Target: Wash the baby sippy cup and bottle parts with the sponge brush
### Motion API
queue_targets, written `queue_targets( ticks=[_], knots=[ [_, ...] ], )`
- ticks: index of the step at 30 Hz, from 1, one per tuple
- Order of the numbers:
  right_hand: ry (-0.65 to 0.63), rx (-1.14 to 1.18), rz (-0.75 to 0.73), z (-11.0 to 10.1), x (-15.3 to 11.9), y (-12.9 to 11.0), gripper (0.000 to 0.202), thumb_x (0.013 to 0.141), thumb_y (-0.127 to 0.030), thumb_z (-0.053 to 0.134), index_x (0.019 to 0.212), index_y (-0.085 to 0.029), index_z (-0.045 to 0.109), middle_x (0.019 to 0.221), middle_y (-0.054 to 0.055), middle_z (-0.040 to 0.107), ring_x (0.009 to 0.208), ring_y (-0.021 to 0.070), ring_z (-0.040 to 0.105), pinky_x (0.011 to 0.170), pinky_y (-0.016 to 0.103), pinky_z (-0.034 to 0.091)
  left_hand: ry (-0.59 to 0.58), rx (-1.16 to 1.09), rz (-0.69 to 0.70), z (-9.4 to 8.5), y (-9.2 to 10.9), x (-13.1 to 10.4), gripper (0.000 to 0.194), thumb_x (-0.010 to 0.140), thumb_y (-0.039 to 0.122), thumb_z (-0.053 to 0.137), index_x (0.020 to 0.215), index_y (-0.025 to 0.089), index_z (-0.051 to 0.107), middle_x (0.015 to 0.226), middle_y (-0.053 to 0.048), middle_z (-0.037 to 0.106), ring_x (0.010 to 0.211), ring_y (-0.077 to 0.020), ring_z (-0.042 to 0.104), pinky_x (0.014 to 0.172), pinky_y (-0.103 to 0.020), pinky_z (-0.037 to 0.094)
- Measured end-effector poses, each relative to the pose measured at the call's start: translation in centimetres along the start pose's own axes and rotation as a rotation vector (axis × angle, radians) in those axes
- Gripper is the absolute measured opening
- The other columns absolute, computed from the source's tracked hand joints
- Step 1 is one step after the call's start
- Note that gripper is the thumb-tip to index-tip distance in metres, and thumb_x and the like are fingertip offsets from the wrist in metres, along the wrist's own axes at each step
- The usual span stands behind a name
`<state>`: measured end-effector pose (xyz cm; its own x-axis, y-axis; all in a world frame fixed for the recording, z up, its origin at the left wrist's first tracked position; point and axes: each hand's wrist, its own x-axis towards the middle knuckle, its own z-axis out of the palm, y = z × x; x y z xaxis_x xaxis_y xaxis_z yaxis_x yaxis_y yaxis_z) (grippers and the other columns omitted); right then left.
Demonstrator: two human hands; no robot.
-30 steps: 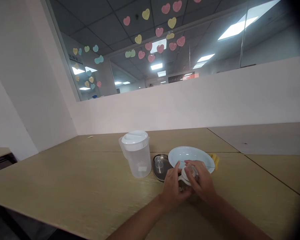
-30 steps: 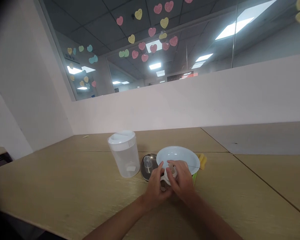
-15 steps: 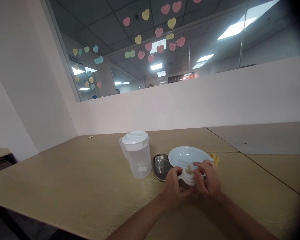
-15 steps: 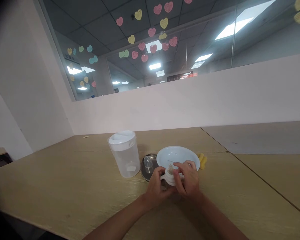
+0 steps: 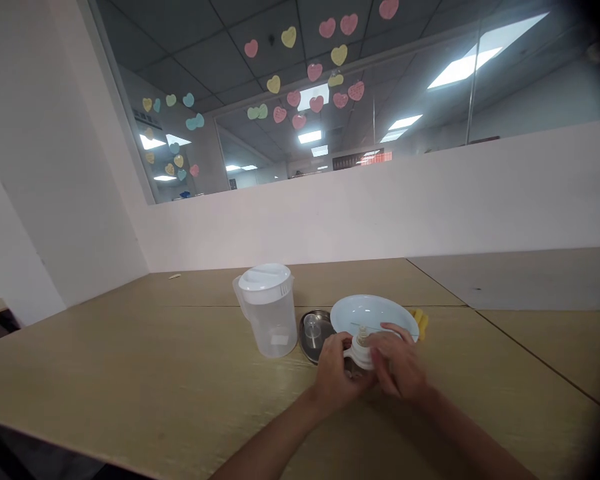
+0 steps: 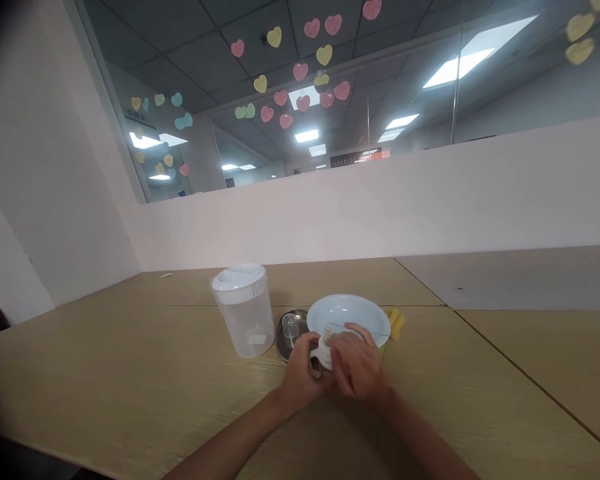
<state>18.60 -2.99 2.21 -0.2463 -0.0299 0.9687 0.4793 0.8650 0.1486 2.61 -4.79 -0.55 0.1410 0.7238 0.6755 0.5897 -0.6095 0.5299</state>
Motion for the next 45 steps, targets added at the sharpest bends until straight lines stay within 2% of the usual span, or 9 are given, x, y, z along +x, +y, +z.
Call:
queue_targets(
  ticks=[5,11,15,18,21,25,30,36,45],
  knots=[
    [0.060,0.033,0.269,0.3,-0.2,0.5,0.017,0.081,-0.012,0.048,0.095,-0.018,0.054,0.082,0.007,0.064,0.078,0.0186,0.061,0.068,0.034,0.052,-0.052,0.058,0.012,-0.4,0.8,0.2,0.059,0.062,0.041,0.074,0.111,0.018,0.051,0.102,-0.008,0.059,0.091,-0.0235,0.054,0.079,-0.038,0.045],
    [0.008,-0.006,-0.143,0.1,-0.4,0.5,0.023,0.073,-0.005,0.052,0.093,-0.016,0.057,0.067,0.003,0.063,0.064,0.0151,0.059,0.071,0.037,0.052,-0.055,0.073,0.126,-0.5,0.9,0.5,0.048,0.068,0.036,0.068,0.111,0.020,0.053,0.099,-0.006,0.062,0.089,-0.0227,0.054,0.081,-0.038,0.044],
    [-0.002,-0.036,-0.207,-0.1,-0.3,0.4,0.024,0.072,-0.007,0.054,0.093,-0.017,0.060,0.070,0.004,0.066,0.066,0.0161,0.061,0.073,0.039,0.052,-0.005,0.067,0.140,-0.3,0.4,0.3,0.055,0.067,0.032,0.068,0.117,0.020,0.047,0.104,-0.008,0.060,0.093,-0.0227,0.055,0.084,-0.039,0.044],
    [0.011,0.013,-0.083,0.0,-0.3,0.1,0.023,0.074,-0.008,0.053,0.093,-0.019,0.058,0.070,0.002,0.064,0.064,0.0161,0.060,0.072,0.040,0.051,0.029,0.052,0.096,-0.2,0.1,0.2,0.055,0.064,0.036,0.071,0.110,0.018,0.048,0.102,-0.008,0.059,0.093,-0.0226,0.055,0.082,-0.038,0.046],
    [0.033,0.126,0.237,0.4,-0.2,-0.1,0.016,0.078,-0.015,0.052,0.093,-0.019,0.054,0.075,0.004,0.062,0.070,0.0176,0.059,0.067,0.036,0.051,0.015,0.042,0.075,-0.2,0.0,0.1,0.055,0.062,0.039,0.073,0.107,0.018,0.049,0.101,-0.008,0.059,0.093,-0.0227,0.055,0.081,-0.037,0.046],
    [-0.107,0.359,0.567,0.7,-0.2,-0.1,0.023,0.085,-0.028,0.049,0.106,-0.019,0.049,0.094,0.007,0.063,0.085,0.0183,0.061,0.075,0.032,0.051,-0.025,0.046,0.088,-0.5,-0.1,0.2,0.055,0.063,0.038,0.073,0.109,0.019,0.049,0.106,-0.009,0.058,0.096,-0.0236,0.054,0.084,-0.039,0.045],
    [-0.237,0.528,0.530,0.8,-0.5,0.2,0.036,0.085,-0.030,0.046,0.119,-0.019,0.041,0.100,0.007,0.064,0.092,0.0197,0.062,0.082,0.033,0.050,-0.051,0.018,0.124,-1.1,0.1,0.6,0.054,0.065,0.039,0.071,0.109,0.019,0.050,0.106,-0.009,0.058,0.098,-0.0241,0.054,0.086,-0.040,0.043],
    [-0.192,0.209,0.518,1.5,-1.0,-0.1,0.040,0.077,-0.032,0.057,0.113,-0.018,0.047,0.094,0.007,0.063,0.084,0.0198,0.061,0.075,0.033,0.050,-0.040,0.056,0.073,-1.4,0.4,0.6,0.052,0.065,0.034,0.070,0.111,0.020,0.051,0.105,-0.008,0.060,0.099,-0.0248,0.053,0.086,-0.040,0.043],
    [-0.080,-0.083,0.743,2.9,-0.4,-1.6,0.046,0.069,-0.047,0.062,0.105,-0.019,0.052,0.069,0.000,0.058,0.067,0.0196,0.055,0.065,0.035,0.044,0.077,0.096,0.059,-1.0,0.2,0.5,0.047,0.057,0.037,0.074,0.098,0.020,0.056,0.104,-0.007,0.060,0.095,-0.0250,0.055,0.085,-0.041,0.045]
  ],
)
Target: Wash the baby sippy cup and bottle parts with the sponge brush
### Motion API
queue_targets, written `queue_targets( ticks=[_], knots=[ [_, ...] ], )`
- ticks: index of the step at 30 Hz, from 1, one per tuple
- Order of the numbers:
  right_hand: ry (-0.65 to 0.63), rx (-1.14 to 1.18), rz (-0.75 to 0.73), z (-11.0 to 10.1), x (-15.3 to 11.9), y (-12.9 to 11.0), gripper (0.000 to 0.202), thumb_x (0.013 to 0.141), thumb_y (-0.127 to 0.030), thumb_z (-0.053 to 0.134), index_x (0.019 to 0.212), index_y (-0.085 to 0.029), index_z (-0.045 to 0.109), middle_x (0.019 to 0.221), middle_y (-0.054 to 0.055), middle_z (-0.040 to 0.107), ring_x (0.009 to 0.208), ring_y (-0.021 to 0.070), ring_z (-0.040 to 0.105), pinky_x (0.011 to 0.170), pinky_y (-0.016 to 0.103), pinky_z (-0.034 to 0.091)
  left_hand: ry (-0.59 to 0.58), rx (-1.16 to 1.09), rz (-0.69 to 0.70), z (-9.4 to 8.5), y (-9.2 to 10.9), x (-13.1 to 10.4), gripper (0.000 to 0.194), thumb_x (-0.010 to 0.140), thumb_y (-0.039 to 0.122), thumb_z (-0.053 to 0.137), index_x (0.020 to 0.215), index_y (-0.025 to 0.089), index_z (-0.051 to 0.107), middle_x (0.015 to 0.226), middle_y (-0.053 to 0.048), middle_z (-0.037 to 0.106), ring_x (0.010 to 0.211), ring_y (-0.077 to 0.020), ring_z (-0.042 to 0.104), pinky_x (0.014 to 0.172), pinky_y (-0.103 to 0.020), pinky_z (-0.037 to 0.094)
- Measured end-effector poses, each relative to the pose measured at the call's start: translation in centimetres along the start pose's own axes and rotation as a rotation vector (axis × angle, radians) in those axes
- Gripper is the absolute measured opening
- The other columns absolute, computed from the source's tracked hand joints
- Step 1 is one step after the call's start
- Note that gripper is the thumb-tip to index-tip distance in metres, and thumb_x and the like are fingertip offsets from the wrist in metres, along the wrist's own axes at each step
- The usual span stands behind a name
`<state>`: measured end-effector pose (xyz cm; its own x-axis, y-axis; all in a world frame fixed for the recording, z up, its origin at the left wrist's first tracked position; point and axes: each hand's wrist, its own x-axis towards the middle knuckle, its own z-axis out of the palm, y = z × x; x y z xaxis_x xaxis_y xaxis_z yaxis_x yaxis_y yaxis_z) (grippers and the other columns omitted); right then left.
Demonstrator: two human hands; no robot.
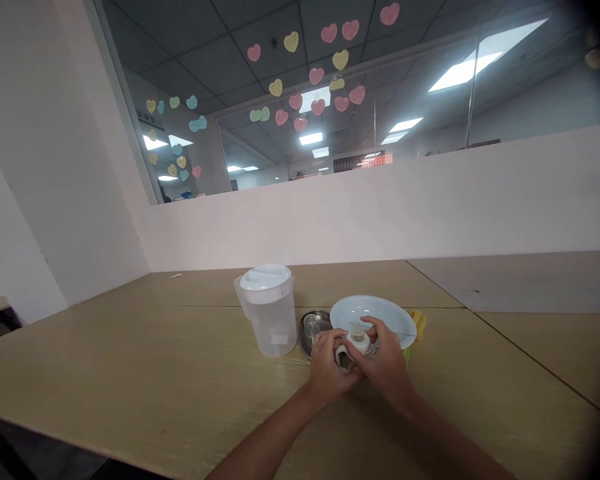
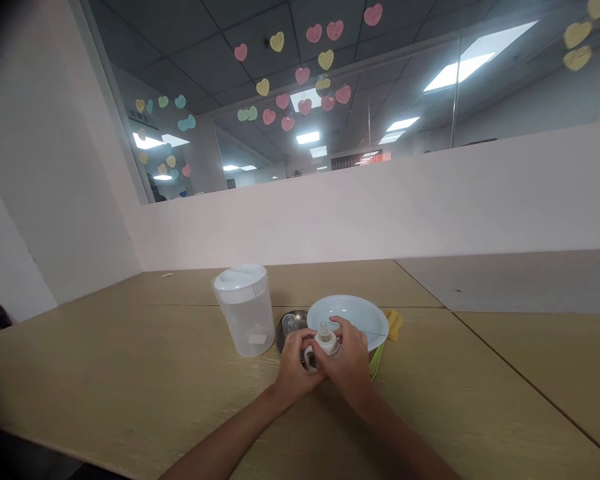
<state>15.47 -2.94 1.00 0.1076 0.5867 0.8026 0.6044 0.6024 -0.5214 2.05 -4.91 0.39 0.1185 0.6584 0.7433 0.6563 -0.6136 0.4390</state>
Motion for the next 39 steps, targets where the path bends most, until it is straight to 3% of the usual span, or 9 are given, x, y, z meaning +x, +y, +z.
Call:
queue_targets(
  ticks=[3,8,12,16,20,25,30,34,39],
  knots=[
    [0.004,0.016,0.000,0.1,-0.2,0.2,0.045,0.070,-0.048,0.062,0.103,-0.019,0.053,0.071,0.001,0.058,0.066,0.0186,0.054,0.064,0.033,0.043,-0.040,0.016,0.020,-0.4,-0.1,0.2,0.053,0.060,0.039,0.072,0.106,0.020,0.053,0.106,-0.009,0.060,0.098,-0.0263,0.055,0.085,-0.042,0.045],
    [-0.011,0.008,-0.082,-0.1,0.0,0.5,0.039,0.071,-0.045,0.062,0.099,-0.020,0.052,0.074,0.001,0.056,0.069,0.0187,0.053,0.066,0.034,0.044,-0.261,-0.018,0.315,-2.5,-1.6,0.9,0.058,0.073,0.043,0.059,0.124,0.017,0.044,0.111,-0.011,0.060,0.104,-0.0266,0.055,0.095,-0.045,0.040],
    [-0.017,-0.011,-0.152,-0.2,0.2,0.4,0.035,0.072,-0.043,0.062,0.096,-0.020,0.053,0.075,0.001,0.057,0.068,0.0185,0.053,0.064,0.033,0.043,-0.132,0.109,0.107,-3.3,-3.7,1.4,0.039,0.089,0.029,0.038,0.127,0.019,0.042,0.116,-0.010,0.060,0.109,-0.0226,0.054,0.094,-0.041,0.042],
    [-0.005,-0.022,-0.205,-0.1,0.2,0.3,0.026,0.074,-0.040,0.061,0.090,-0.021,0.053,0.076,0.002,0.058,0.071,0.0194,0.055,0.066,0.034,0.042,-0.095,0.415,-0.130,-2.6,-5.5,1.7,0.036,0.088,0.020,0.035,0.122,0.019,0.047,0.131,-0.012,0.050,0.108,-0.0239,0.056,0.087,-0.039,0.046],
    [-0.006,-0.022,-0.247,-0.1,0.1,0.5,0.022,0.076,-0.038,0.060,0.089,-0.022,0.051,0.078,0.003,0.059,0.074,0.0205,0.056,0.069,0.036,0.042,-0.200,0.525,-0.092,-2.0,-6.3,1.7,0.038,0.079,0.014,0.046,0.117,0.016,0.052,0.131,-0.014,0.048,0.111,-0.0284,0.052,0.092,-0.044,0.043],
    [-0.012,-0.038,-0.262,0.0,0.1,0.6,0.021,0.077,-0.036,0.060,0.088,-0.021,0.052,0.077,0.003,0.058,0.074,0.0205,0.055,0.070,0.037,0.042,-0.166,0.471,-0.035,-2.5,-6.0,1.9,0.030,0.079,0.017,0.049,0.108,0.020,0.055,0.105,-0.008,0.058,0.101,-0.0249,0.052,0.088,-0.042,0.045],
    [-0.012,-0.045,-0.266,0.0,0.1,0.6,0.023,0.077,-0.038,0.060,0.089,-0.021,0.051,0.078,0.003,0.059,0.073,0.0206,0.055,0.069,0.037,0.042,-0.170,0.346,-0.120,-2.2,-5.9,1.7,0.035,0.073,0.013,0.056,0.107,0.021,0.053,0.111,-0.008,0.053,0.106,-0.0247,0.051,0.090,-0.043,0.044],
    [-0.002,-0.041,-0.235,0.1,0.0,0.8,0.032,0.075,-0.041,0.062,0.096,-0.020,0.052,0.078,0.003,0.059,0.072,0.0207,0.055,0.068,0.037,0.044,0.019,0.155,-0.199,-2.3,-4.2,2.1,0.036,0.080,0.019,0.055,0.115,0.022,0.046,0.116,-0.009,0.049,0.109,-0.0228,0.051,0.094,-0.041,0.043],
    [0.020,-0.014,-0.123,0.7,-0.4,1.2,0.051,0.070,-0.047,0.064,0.110,-0.017,0.049,0.081,0.005,0.059,0.076,0.0219,0.056,0.069,0.037,0.047,0.302,-0.087,0.027,-2.8,-0.3,2.1,0.039,0.083,0.028,0.059,0.118,0.022,0.044,0.127,-0.012,0.040,0.120,-0.0228,0.045,0.099,-0.040,0.041]
  ],
)
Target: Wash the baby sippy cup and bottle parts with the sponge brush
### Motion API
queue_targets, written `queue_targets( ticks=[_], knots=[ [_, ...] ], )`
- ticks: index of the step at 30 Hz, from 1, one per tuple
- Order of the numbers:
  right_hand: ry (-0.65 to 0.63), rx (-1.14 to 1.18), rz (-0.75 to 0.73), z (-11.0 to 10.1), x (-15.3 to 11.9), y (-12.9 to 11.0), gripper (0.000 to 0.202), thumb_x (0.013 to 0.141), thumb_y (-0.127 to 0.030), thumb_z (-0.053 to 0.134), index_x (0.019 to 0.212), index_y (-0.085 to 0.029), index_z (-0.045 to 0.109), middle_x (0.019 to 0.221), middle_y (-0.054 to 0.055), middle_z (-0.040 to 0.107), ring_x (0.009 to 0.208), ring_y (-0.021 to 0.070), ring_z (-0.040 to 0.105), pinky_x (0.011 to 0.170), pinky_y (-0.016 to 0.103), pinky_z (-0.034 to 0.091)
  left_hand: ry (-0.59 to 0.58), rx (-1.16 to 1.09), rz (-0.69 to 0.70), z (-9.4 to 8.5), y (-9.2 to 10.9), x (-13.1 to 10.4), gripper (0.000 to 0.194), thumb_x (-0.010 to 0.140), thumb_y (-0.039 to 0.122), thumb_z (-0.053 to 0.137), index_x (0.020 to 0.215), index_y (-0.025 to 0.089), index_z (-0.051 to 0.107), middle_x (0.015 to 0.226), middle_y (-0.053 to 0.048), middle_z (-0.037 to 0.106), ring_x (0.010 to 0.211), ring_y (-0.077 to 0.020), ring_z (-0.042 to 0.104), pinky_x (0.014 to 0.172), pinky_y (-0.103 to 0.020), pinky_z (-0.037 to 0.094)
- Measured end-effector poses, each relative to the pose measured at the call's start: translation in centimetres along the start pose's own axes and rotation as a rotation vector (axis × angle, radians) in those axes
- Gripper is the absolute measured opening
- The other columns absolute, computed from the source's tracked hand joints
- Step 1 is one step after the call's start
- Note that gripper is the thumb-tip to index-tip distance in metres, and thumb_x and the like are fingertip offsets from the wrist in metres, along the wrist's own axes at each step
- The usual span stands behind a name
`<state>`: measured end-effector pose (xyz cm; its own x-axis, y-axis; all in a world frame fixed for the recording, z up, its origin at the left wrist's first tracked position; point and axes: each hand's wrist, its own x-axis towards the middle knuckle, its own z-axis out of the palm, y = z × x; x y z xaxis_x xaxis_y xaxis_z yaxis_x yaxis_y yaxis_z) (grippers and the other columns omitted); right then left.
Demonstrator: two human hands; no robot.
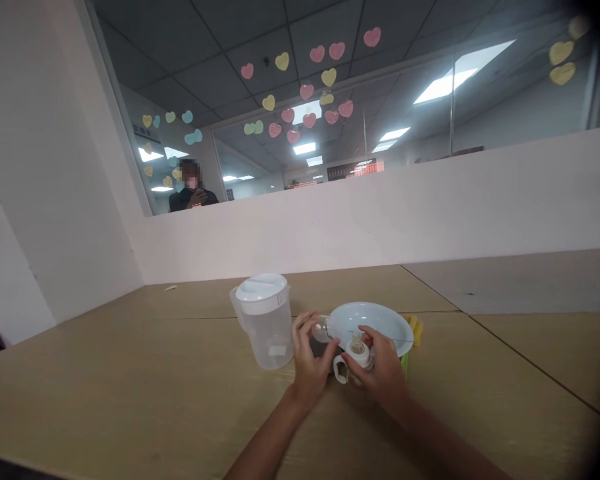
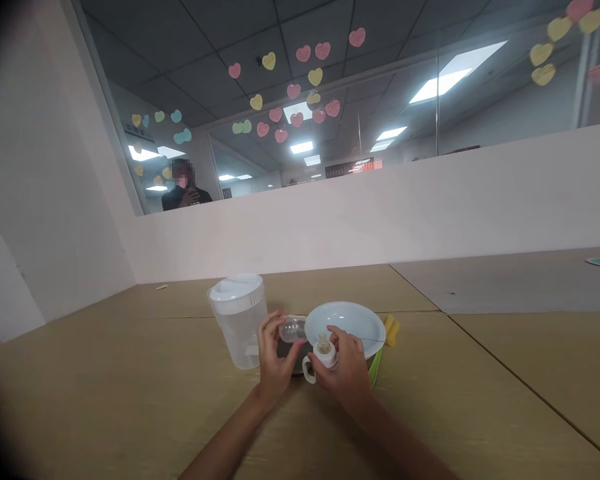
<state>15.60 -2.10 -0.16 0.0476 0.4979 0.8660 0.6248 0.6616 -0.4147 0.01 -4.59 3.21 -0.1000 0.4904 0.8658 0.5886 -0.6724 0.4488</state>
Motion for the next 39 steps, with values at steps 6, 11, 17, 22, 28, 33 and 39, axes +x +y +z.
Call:
queue_targets(
  ticks=[6,11,17,22,28,33,39],
  knots=[
    [-0.071,0.024,0.032,0.5,-0.5,0.6,0.058,0.074,-0.043,0.059,0.122,-0.015,0.044,0.095,0.009,0.062,0.084,0.0242,0.057,0.074,0.040,0.048,-0.298,-0.085,0.199,1.0,1.6,-0.8,0.046,0.088,0.023,0.052,0.132,0.027,0.041,0.134,-0.009,0.044,0.124,-0.0219,0.044,0.102,-0.038,0.040],
    [-0.079,0.012,-0.024,0.0,-0.6,0.4,0.062,0.078,-0.040,0.055,0.132,-0.016,0.035,0.111,0.013,0.061,0.096,0.0269,0.056,0.078,0.041,0.047,-0.439,-0.155,0.152,2.0,1.8,-1.5,0.049,0.090,0.025,0.047,0.137,0.028,0.034,0.146,-0.007,0.031,0.133,-0.0230,0.032,0.109,-0.041,0.032],
    [-0.008,-0.039,-0.202,-0.5,-0.2,-0.2,0.060,0.084,-0.039,0.050,0.136,-0.016,0.029,0.114,0.014,0.058,0.100,0.0276,0.054,0.079,0.042,0.046,-0.438,-0.167,0.000,2.0,1.1,-2.6,0.048,0.090,0.030,0.046,0.136,0.023,0.035,0.137,-0.010,0.044,0.125,-0.0242,0.042,0.105,-0.043,0.034],
    [-0.073,-0.092,-0.309,-0.6,-0.2,-0.2,0.052,0.085,-0.029,0.049,0.134,-0.019,0.035,0.114,0.013,0.055,0.098,0.0259,0.053,0.082,0.044,0.045,-0.449,-0.227,-0.105,1.9,1.0,-2.8,0.054,0.089,0.035,0.047,0.139,0.020,0.030,0.137,-0.011,0.043,0.120,-0.0244,0.047,0.103,-0.042,0.037],
    [-0.076,-0.036,-0.258,-0.4,-1.3,-0.2,0.058,0.085,-0.025,0.046,0.139,-0.019,0.027,0.124,0.014,0.049,0.109,0.0269,0.048,0.085,0.044,0.046,-0.494,-0.171,-0.008,1.5,0.1,-3.0,0.057,0.087,0.034,0.050,0.139,0.020,0.030,0.140,-0.011,0.040,0.128,-0.0256,0.038,0.107,-0.044,0.031],
    [-0.081,0.000,-0.240,0.0,-1.8,0.2,0.062,0.084,-0.027,0.049,0.141,-0.020,0.024,0.123,0.014,0.051,0.110,0.0280,0.049,0.085,0.045,0.046,-0.521,-0.105,-0.028,1.4,-1.0,-3.7,0.070,0.086,0.037,0.051,0.143,0.014,0.018,0.131,-0.015,0.047,0.117,-0.0264,0.047,0.101,-0.044,0.036],
    [-0.050,0.038,-0.222,-0.1,-2.0,-0.1,0.059,0.086,-0.035,0.048,0.139,-0.021,0.027,0.116,0.014,0.056,0.104,0.0273,0.055,0.082,0.044,0.048,-0.520,-0.099,0.029,1.3,-1.1,-4.0,0.073,0.086,0.041,0.049,0.143,0.014,0.013,0.129,-0.016,0.047,0.117,-0.0268,0.046,0.099,-0.045,0.037]
  ],
)
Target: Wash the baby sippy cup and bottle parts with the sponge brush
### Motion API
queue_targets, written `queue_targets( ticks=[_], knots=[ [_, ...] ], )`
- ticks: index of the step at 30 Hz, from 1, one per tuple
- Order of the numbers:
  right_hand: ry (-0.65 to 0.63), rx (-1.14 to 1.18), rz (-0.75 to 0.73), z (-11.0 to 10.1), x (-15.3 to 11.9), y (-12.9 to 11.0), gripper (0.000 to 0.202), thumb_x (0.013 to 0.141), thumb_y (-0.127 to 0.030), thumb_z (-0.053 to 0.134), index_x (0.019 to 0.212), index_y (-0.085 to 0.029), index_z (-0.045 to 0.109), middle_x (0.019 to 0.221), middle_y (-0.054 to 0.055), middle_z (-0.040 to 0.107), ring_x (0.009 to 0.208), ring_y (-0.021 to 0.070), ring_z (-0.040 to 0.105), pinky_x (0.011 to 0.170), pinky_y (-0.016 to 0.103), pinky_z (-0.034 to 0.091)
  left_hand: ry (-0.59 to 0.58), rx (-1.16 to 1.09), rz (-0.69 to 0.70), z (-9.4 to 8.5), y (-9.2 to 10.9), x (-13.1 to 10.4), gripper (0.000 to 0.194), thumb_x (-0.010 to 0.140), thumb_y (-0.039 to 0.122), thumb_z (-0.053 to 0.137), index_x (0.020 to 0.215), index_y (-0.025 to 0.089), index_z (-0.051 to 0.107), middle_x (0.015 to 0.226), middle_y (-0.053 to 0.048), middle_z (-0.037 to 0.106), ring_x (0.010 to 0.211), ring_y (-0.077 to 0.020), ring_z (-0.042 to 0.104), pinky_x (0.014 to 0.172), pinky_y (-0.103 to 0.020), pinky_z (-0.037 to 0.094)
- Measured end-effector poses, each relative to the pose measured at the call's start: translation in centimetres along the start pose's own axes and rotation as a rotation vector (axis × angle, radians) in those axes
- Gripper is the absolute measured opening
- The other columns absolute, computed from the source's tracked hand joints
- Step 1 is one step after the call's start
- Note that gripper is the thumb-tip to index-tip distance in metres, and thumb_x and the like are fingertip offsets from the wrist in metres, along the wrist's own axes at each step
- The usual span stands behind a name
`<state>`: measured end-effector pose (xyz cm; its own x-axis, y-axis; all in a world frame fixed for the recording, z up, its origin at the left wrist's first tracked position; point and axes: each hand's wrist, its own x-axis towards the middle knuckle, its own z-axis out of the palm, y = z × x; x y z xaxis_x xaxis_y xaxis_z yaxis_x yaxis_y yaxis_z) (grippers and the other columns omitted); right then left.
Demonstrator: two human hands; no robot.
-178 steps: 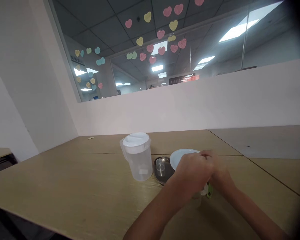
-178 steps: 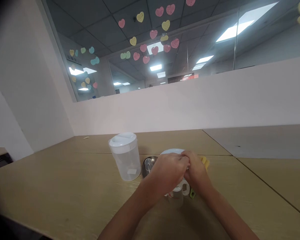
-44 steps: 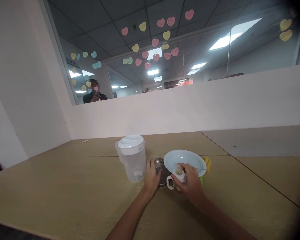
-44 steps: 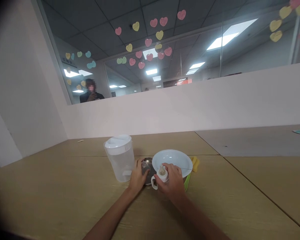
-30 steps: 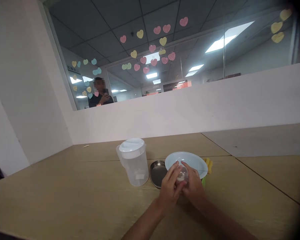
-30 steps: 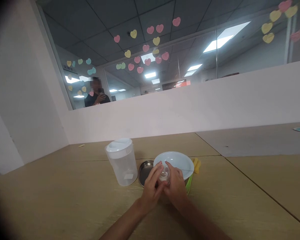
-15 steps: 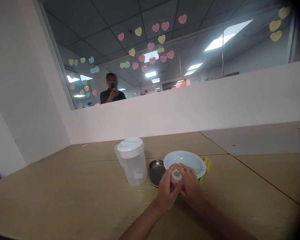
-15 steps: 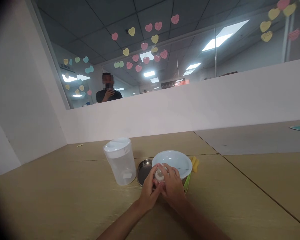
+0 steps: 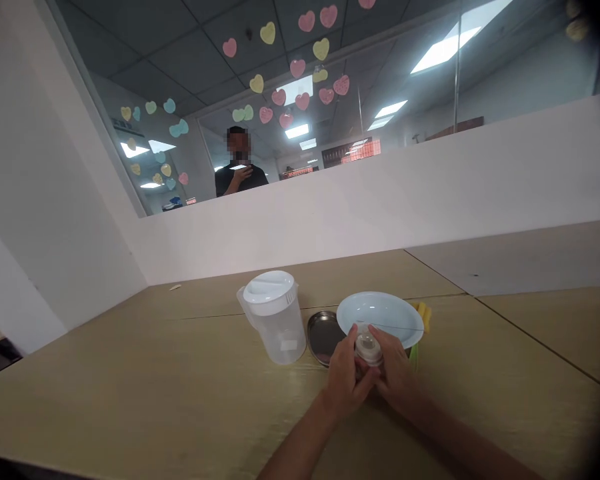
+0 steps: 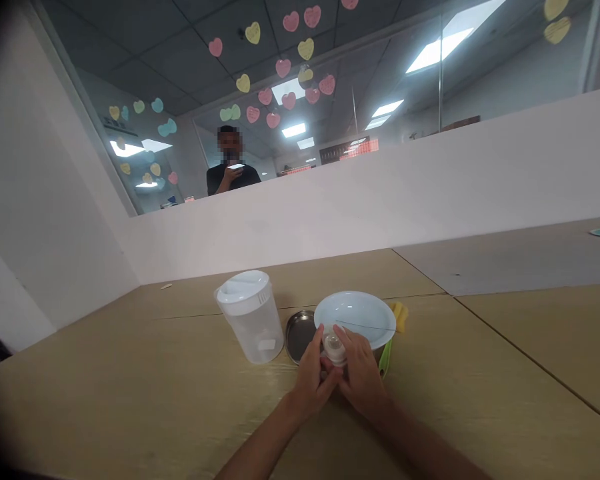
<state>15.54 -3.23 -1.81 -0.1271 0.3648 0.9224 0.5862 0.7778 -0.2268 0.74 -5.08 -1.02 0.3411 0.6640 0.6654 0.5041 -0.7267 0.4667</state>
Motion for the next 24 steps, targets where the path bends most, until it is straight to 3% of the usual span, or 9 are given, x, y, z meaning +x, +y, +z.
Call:
queue_targets(
  ticks=[5,8,17,24],
  knots=[
    [0.002,0.024,0.058,0.7,-0.9,0.0,0.061,0.085,-0.032,0.053,0.138,-0.021,0.028,0.117,0.012,0.055,0.107,0.0262,0.054,0.085,0.043,0.049,0.011,0.108,0.154,0.0,-1.4,-0.6,0.072,0.087,0.044,0.043,0.144,0.014,0.010,0.133,-0.019,0.042,0.118,-0.0304,0.045,0.096,-0.048,0.038],
    [0.026,0.022,0.070,1.1,-1.0,0.1,0.059,0.085,-0.033,0.053,0.137,-0.020,0.029,0.117,0.013,0.056,0.106,0.0266,0.055,0.085,0.043,0.049,0.018,0.141,0.198,0.0,-2.1,-0.6,0.075,0.086,0.050,0.041,0.143,0.012,0.011,0.123,-0.019,0.050,0.107,-0.0301,0.052,0.089,-0.046,0.043],
    [-0.024,-0.003,0.127,1.0,-0.1,-0.4,0.053,0.086,-0.035,0.051,0.134,-0.021,0.033,0.115,0.011,0.058,0.105,0.0250,0.057,0.084,0.042,0.049,-0.029,0.028,-0.017,-1.0,-0.8,-0.5,0.072,0.087,0.045,0.044,0.144,0.014,0.013,0.128,-0.017,0.050,0.110,-0.0268,0.051,0.093,-0.043,0.040],
    [-0.002,0.029,0.150,0.6,0.6,-0.6,0.046,0.085,-0.034,0.054,0.127,-0.021,0.041,0.111,0.009,0.061,0.102,0.0231,0.058,0.084,0.040,0.049,-0.048,0.021,-0.044,-1.3,-0.3,-0.2,0.063,0.088,0.048,0.044,0.140,0.016,0.027,0.130,-0.015,0.050,0.112,-0.0274,0.050,0.094,-0.043,0.040]
  ],
)
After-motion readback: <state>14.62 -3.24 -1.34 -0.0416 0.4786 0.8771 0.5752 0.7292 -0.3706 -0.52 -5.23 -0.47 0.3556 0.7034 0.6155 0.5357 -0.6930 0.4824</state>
